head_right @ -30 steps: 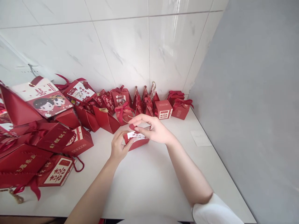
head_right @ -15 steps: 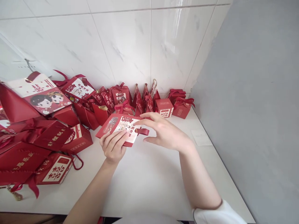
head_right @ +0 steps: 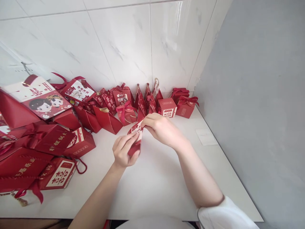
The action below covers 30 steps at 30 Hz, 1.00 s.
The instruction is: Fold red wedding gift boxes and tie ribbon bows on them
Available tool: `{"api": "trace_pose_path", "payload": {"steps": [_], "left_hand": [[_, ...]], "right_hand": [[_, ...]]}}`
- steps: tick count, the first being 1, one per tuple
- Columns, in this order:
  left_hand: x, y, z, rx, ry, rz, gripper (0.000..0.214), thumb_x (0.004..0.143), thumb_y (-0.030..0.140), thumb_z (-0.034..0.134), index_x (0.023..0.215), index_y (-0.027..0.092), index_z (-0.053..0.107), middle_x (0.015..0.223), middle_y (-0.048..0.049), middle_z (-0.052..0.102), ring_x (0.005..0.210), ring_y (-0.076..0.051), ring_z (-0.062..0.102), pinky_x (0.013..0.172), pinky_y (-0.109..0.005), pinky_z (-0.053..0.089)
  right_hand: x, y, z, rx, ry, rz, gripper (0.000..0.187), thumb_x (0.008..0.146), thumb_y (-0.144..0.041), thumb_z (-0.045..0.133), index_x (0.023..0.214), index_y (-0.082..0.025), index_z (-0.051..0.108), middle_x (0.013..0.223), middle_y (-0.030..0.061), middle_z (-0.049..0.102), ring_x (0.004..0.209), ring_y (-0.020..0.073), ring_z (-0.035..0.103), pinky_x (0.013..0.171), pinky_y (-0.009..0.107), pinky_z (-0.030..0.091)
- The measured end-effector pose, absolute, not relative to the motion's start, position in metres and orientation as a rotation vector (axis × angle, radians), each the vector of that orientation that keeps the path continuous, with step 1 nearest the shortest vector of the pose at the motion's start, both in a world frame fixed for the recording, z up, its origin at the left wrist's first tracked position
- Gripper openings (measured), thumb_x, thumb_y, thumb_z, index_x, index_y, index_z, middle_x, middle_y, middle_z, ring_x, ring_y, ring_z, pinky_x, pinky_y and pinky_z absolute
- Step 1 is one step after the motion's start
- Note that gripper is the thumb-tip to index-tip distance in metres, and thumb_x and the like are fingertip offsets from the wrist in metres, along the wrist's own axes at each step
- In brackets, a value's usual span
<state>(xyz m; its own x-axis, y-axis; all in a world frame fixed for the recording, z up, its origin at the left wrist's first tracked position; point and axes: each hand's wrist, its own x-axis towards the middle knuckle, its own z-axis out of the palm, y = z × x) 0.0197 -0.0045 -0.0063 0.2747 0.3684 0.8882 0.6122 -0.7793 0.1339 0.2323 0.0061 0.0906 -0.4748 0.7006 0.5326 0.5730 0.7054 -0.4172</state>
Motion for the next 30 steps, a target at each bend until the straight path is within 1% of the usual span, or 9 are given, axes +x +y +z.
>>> {"api": "trace_pose_path", "payload": {"steps": [3, 7, 10, 12, 15, 20, 22, 26, 30], "left_hand": [[0.02, -0.007, -0.003, -2.444, -0.951, -1.702, 0.036, 0.091, 0.037, 0.048, 0.118, 0.02, 0.066, 0.109, -0.0113, 0.07, 0.097, -0.026, 0.066, 0.085, -0.04, 0.051], [0.017, -0.003, 0.003, -2.481, -1.185, -1.838, 0.061, 0.084, 0.039, 0.065, 0.139, 0.019, 0.046, 0.135, -0.0172, 0.056, 0.126, -0.032, 0.053, 0.102, -0.05, 0.046], [0.014, 0.001, 0.004, -2.731, -1.318, -1.935, 0.065, 0.079, 0.041, 0.073, 0.136, 0.021, 0.049, 0.137, -0.0151, 0.056, 0.132, -0.032, 0.049, 0.11, -0.052, 0.04], [0.012, 0.003, 0.003, -2.845, -1.374, -2.091, 0.056, 0.076, 0.039, 0.078, 0.126, 0.023, 0.058, 0.127, -0.0114, 0.063, 0.125, -0.03, 0.055, 0.108, -0.048, 0.043], [0.011, 0.004, 0.003, -2.96, -1.422, -2.258, 0.041, 0.073, 0.036, 0.081, 0.11, 0.023, 0.068, 0.104, -0.007, 0.071, 0.101, -0.025, 0.066, 0.091, -0.039, 0.053], [0.011, -0.001, 0.012, -2.851, -1.464, -2.123, 0.015, 0.074, 0.032, 0.08, 0.08, 0.02, 0.074, 0.078, -0.0029, 0.065, 0.072, -0.016, 0.064, 0.067, -0.028, 0.054], [0.012, -0.003, 0.015, -2.722, -1.478, -2.098, 0.012, 0.077, 0.031, 0.078, 0.081, 0.02, 0.075, 0.077, -0.0019, 0.062, 0.068, -0.014, 0.062, 0.064, -0.026, 0.053], [0.012, -0.004, 0.015, -2.466, -1.607, -2.142, 0.012, 0.078, 0.032, 0.076, 0.08, 0.02, 0.074, 0.089, -0.0037, 0.067, 0.081, -0.017, 0.066, 0.074, -0.029, 0.055], [0.01, -0.003, 0.013, -2.385, -1.833, -2.273, 0.022, 0.08, 0.038, 0.074, 0.073, 0.018, 0.07, 0.068, -0.0002, 0.067, 0.062, -0.014, 0.063, 0.058, -0.024, 0.051]], "right_hand": [[0.234, 0.004, 0.092, -0.946, -2.239, 0.294, 0.026, 0.096, -0.006, 0.043, 0.094, -0.02, 0.065, 0.093, 0.0059, 0.066, 0.087, 0.0208, 0.061, 0.073, 0.033, 0.051], [0.235, -0.002, 0.098, -0.778, -2.274, 0.506, 0.029, 0.095, -0.005, 0.039, 0.095, -0.022, 0.063, 0.092, 0.0048, 0.065, 0.087, 0.019, 0.061, 0.071, 0.031, 0.05], [0.232, -0.005, 0.101, -0.679, -2.237, 0.647, 0.027, 0.096, -0.007, 0.041, 0.097, -0.023, 0.063, 0.095, 0.0038, 0.066, 0.088, 0.0177, 0.063, 0.071, 0.03, 0.052], [0.228, -0.006, 0.102, -0.624, -2.192, 0.708, 0.024, 0.097, -0.01, 0.044, 0.101, -0.023, 0.063, 0.101, 0.0037, 0.068, 0.091, 0.0171, 0.065, 0.075, 0.03, 0.054], [0.222, -0.007, 0.102, -0.579, -2.096, 0.707, 0.019, 0.1, -0.017, 0.048, 0.108, -0.024, 0.064, 0.107, 0.0036, 0.069, 0.097, 0.0175, 0.067, 0.084, 0.032, 0.056], [0.221, -0.009, 0.102, -0.709, -2.1, 0.598, 0.013, 0.101, -0.027, 0.053, 0.106, -0.022, 0.064, 0.107, 0.0041, 0.069, 0.1, 0.0193, 0.066, 0.085, 0.032, 0.054], [0.222, -0.008, 0.1, -0.844, -2.179, 0.571, 0.013, 0.101, -0.028, 0.053, 0.105, -0.022, 0.064, 0.104, 0.0034, 0.069, 0.091, 0.0183, 0.066, 0.077, 0.03, 0.052], [0.221, -0.004, 0.094, -1.053, -2.294, 0.563, 0.013, 0.099, -0.021, 0.053, 0.099, -0.022, 0.066, 0.093, 0.0011, 0.069, 0.077, 0.0159, 0.064, 0.066, 0.028, 0.046], [0.215, 0.0, 0.089, -1.098, -2.308, 0.571, 0.016, 0.1, -0.02, 0.052, 0.093, -0.021, 0.066, 0.088, 0.0008, 0.069, 0.074, 0.0149, 0.061, 0.063, 0.026, 0.042]]}}
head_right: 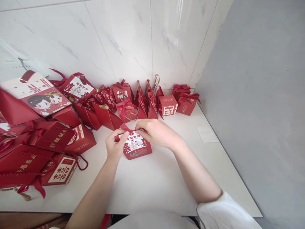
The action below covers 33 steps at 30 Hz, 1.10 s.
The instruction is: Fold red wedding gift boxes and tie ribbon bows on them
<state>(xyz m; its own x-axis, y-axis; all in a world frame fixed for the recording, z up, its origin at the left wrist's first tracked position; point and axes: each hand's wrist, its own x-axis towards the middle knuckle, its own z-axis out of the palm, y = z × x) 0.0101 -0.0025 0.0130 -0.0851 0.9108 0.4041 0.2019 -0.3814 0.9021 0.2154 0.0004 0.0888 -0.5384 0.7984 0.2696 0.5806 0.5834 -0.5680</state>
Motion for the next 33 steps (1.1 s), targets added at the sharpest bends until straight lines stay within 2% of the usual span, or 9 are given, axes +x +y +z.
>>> {"api": "trace_pose_path", "payload": {"steps": [2, 7, 11, 14, 19, 23, 26, 29, 33], "left_hand": [[0.009, -0.003, 0.014, 1.564, 1.24, 1.508, 0.023, 0.079, 0.038, 0.074, 0.073, 0.017, 0.069, 0.064, 0.001, 0.065, 0.058, -0.012, 0.061, 0.054, -0.022, 0.049], [0.01, -0.004, 0.019, 1.755, 1.185, 1.584, 0.013, 0.08, 0.031, 0.075, 0.076, 0.018, 0.072, 0.072, -0.0008, 0.066, 0.067, -0.013, 0.062, 0.064, -0.025, 0.051], [0.009, -0.003, 0.02, 1.822, 1.137, 1.592, 0.013, 0.082, 0.028, 0.072, 0.073, 0.018, 0.072, 0.073, -0.0018, 0.065, 0.068, -0.013, 0.062, 0.065, -0.025, 0.051], [0.006, -0.002, 0.018, 1.822, 1.046, 1.533, 0.01, 0.082, 0.027, 0.071, 0.078, 0.019, 0.073, 0.079, -0.0035, 0.07, 0.072, -0.016, 0.065, 0.066, -0.027, 0.053], [0.004, 0.0, 0.016, 1.809, 1.02, 1.501, 0.011, 0.08, 0.026, 0.073, 0.073, 0.018, 0.072, 0.072, -0.0032, 0.07, 0.066, -0.015, 0.064, 0.064, -0.027, 0.051], [0.007, -0.001, 0.013, 1.725, 1.071, 1.579, 0.018, 0.08, 0.029, 0.074, 0.068, 0.016, 0.07, 0.069, -0.003, 0.068, 0.064, -0.015, 0.062, 0.062, -0.026, 0.05], [0.004, 0.0, 0.01, 1.512, 1.23, 1.661, 0.023, 0.078, 0.036, 0.076, 0.068, 0.015, 0.072, 0.063, -0.0017, 0.066, 0.059, -0.013, 0.06, 0.056, -0.024, 0.047], [0.0, 0.003, 0.01, 1.2, 1.282, 1.738, 0.027, 0.073, 0.041, 0.08, 0.068, 0.015, 0.072, 0.058, 0.0002, 0.064, 0.053, -0.011, 0.057, 0.052, -0.021, 0.045], [0.001, 0.003, 0.015, 0.888, 1.118, 1.64, 0.031, 0.069, 0.043, 0.083, 0.066, 0.015, 0.069, 0.059, -0.0005, 0.066, 0.052, -0.012, 0.06, 0.053, -0.023, 0.05]], "right_hand": [[0.213, 0.001, 0.088, -1.083, -2.303, 0.584, 0.013, 0.099, -0.021, 0.053, 0.094, -0.022, 0.065, 0.09, 0.0005, 0.069, 0.074, 0.0145, 0.061, 0.064, 0.026, 0.042], [0.212, 0.001, 0.088, -0.992, -2.324, 0.639, 0.014, 0.098, -0.017, 0.054, 0.089, -0.02, 0.065, 0.09, 0.0014, 0.068, 0.073, 0.0142, 0.059, 0.066, 0.027, 0.042], [0.214, 0.0, 0.088, -0.984, -2.326, 0.654, 0.015, 0.098, -0.016, 0.054, 0.088, -0.019, 0.065, 0.09, 0.0011, 0.068, 0.073, 0.0137, 0.058, 0.065, 0.026, 0.041], [0.214, 0.001, 0.087, -0.989, -2.325, 0.636, 0.015, 0.099, -0.018, 0.053, 0.088, -0.019, 0.064, 0.087, 0.0008, 0.068, 0.071, 0.0137, 0.058, 0.063, 0.026, 0.04], [0.213, 0.001, 0.087, -0.964, -2.37, 0.633, 0.004, 0.094, -0.018, 0.058, 0.094, -0.02, 0.062, 0.09, 0.0015, 0.067, 0.077, 0.0158, 0.061, 0.066, 0.027, 0.042], [0.212, -0.003, 0.087, -0.968, -2.296, 0.593, 0.009, 0.094, -0.019, 0.06, 0.102, -0.022, 0.058, 0.097, 0.002, 0.066, 0.078, 0.0165, 0.062, 0.069, 0.029, 0.047], [0.207, -0.004, 0.083, -0.864, -2.227, 0.517, 0.012, 0.098, -0.02, 0.055, 0.109, -0.023, 0.059, 0.11, 0.0057, 0.065, 0.094, 0.0199, 0.063, 0.081, 0.034, 0.052], [0.2, -0.001, 0.074, -0.737, -2.204, 0.459, 0.024, 0.099, -0.017, 0.05, 0.12, -0.025, 0.059, 0.129, 0.0083, 0.058, 0.116, 0.0228, 0.058, 0.096, 0.039, 0.051], [0.19, 0.005, 0.062, -0.716, -2.211, 0.405, 0.031, 0.101, -0.02, 0.046, 0.129, -0.028, 0.057, 0.134, 0.0099, 0.052, 0.115, 0.0235, 0.058, 0.096, 0.043, 0.053]]}}
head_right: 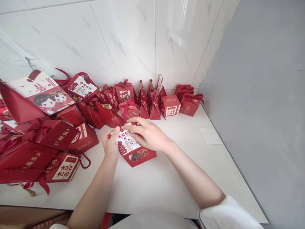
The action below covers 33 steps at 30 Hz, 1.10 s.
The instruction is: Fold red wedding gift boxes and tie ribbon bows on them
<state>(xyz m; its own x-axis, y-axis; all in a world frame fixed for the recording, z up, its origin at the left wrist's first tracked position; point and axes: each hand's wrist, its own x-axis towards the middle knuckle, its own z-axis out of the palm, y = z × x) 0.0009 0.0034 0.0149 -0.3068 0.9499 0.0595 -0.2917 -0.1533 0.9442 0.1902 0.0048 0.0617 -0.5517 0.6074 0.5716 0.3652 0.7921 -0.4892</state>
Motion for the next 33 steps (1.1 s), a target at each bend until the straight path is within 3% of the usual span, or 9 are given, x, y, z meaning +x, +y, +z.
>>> {"api": "trace_pose_path", "payload": {"steps": [10, 22, 26, 33], "left_hand": [[0.005, 0.003, 0.016, 0.818, 1.115, 1.592, 0.032, 0.068, 0.041, 0.083, 0.064, 0.014, 0.067, 0.057, -0.0004, 0.064, 0.05, -0.012, 0.06, 0.05, -0.022, 0.05], [0.004, 0.005, 0.012, 0.836, 1.093, 1.575, 0.032, 0.07, 0.041, 0.082, 0.062, 0.015, 0.064, 0.058, 0.0004, 0.063, 0.052, -0.012, 0.059, 0.052, -0.023, 0.048], [0.002, 0.005, 0.005, 1.02, 1.094, 1.523, 0.031, 0.074, 0.044, 0.078, 0.066, 0.016, 0.066, 0.059, 0.0005, 0.061, 0.053, -0.012, 0.057, 0.051, -0.022, 0.046], [0.005, -0.001, 0.013, 1.48, 1.21, 1.421, 0.021, 0.068, 0.034, 0.083, 0.077, 0.018, 0.071, 0.068, -0.0008, 0.067, 0.062, -0.015, 0.061, 0.056, -0.024, 0.048]], "right_hand": [[0.188, 0.011, 0.051, -0.768, -2.226, 0.424, 0.028, 0.104, -0.026, 0.043, 0.125, -0.027, 0.062, 0.133, 0.01, 0.051, 0.102, 0.0213, 0.063, 0.088, 0.04, 0.055], [0.188, 0.011, 0.052, -0.727, -2.174, 0.527, 0.022, 0.103, -0.024, 0.046, 0.119, -0.025, 0.062, 0.132, 0.0097, 0.053, 0.107, 0.0212, 0.063, 0.091, 0.039, 0.054], [0.187, 0.011, 0.052, -0.707, -2.078, 0.598, 0.017, 0.101, -0.021, 0.049, 0.112, -0.023, 0.06, 0.12, 0.0078, 0.061, 0.11, 0.0213, 0.062, 0.093, 0.038, 0.051], [0.19, 0.009, 0.058, -0.853, -1.883, 0.9, 0.019, 0.093, -0.017, 0.059, 0.111, -0.021, 0.055, 0.103, 0.002, 0.067, 0.094, 0.0165, 0.065, 0.076, 0.027, 0.051]]}}
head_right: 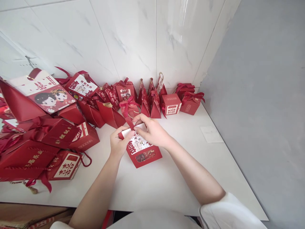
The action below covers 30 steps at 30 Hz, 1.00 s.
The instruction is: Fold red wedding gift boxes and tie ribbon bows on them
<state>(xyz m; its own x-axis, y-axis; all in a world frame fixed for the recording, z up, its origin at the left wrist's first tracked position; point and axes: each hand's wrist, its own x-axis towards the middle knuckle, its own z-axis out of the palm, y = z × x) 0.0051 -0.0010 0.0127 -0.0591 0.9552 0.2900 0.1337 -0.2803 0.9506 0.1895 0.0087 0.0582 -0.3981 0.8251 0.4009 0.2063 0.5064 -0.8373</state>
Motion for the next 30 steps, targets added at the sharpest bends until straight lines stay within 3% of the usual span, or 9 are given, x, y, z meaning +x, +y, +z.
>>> {"api": "trace_pose_path", "payload": {"steps": [4, 9, 15, 21, 30], "left_hand": [[0.008, -0.008, 0.022, 1.576, 1.242, 1.398, 0.015, 0.072, 0.029, 0.08, 0.077, 0.018, 0.072, 0.066, -0.0004, 0.067, 0.06, -0.014, 0.06, 0.055, -0.023, 0.047], [0.007, -0.012, 0.022, 1.667, 1.207, 1.47, 0.014, 0.076, 0.03, 0.077, 0.077, 0.018, 0.071, 0.069, -0.0014, 0.068, 0.061, -0.014, 0.06, 0.057, -0.024, 0.047], [0.004, -0.013, 0.019, 1.792, 1.116, 1.49, 0.011, 0.08, 0.029, 0.073, 0.079, 0.018, 0.071, 0.071, -0.0015, 0.066, 0.064, -0.014, 0.06, 0.061, -0.025, 0.047], [0.004, -0.013, 0.018, 1.888, 1.074, 1.478, 0.011, 0.084, 0.03, 0.068, 0.083, 0.019, 0.07, 0.074, -0.003, 0.066, 0.065, -0.015, 0.059, 0.063, -0.027, 0.047], [0.0, -0.01, 0.021, 2.029, 1.08, 1.48, 0.008, 0.086, 0.026, 0.064, 0.083, 0.019, 0.067, 0.075, -0.0039, 0.066, 0.068, -0.017, 0.06, 0.066, -0.029, 0.048]], "right_hand": [[0.195, 0.007, 0.065, -0.863, -1.856, 1.022, 0.014, 0.09, -0.02, 0.062, 0.104, -0.021, 0.058, 0.101, 0.002, 0.065, 0.098, 0.0173, 0.064, 0.078, 0.027, 0.05], [0.2, 0.004, 0.07, -0.945, -1.922, 0.943, 0.009, 0.088, -0.022, 0.065, 0.095, -0.02, 0.061, 0.097, 0.0019, 0.067, 0.088, 0.0166, 0.063, 0.073, 0.027, 0.048], [0.198, 0.004, 0.072, -0.881, -2.026, 0.91, 0.007, 0.09, -0.024, 0.065, 0.096, -0.021, 0.065, 0.095, 0.0019, 0.067, 0.078, 0.0147, 0.06, 0.065, 0.026, 0.044], [0.2, 0.003, 0.071, -0.908, -2.024, 0.902, 0.009, 0.09, -0.028, 0.068, 0.094, -0.021, 0.064, 0.096, 0.0027, 0.066, 0.082, 0.016, 0.06, 0.066, 0.025, 0.045], [0.199, 0.001, 0.069, -0.896, -2.184, 0.659, 0.008, 0.099, -0.023, 0.053, 0.092, -0.019, 0.057, 0.089, 0.0037, 0.061, 0.079, 0.017, 0.055, 0.07, 0.028, 0.042]]}}
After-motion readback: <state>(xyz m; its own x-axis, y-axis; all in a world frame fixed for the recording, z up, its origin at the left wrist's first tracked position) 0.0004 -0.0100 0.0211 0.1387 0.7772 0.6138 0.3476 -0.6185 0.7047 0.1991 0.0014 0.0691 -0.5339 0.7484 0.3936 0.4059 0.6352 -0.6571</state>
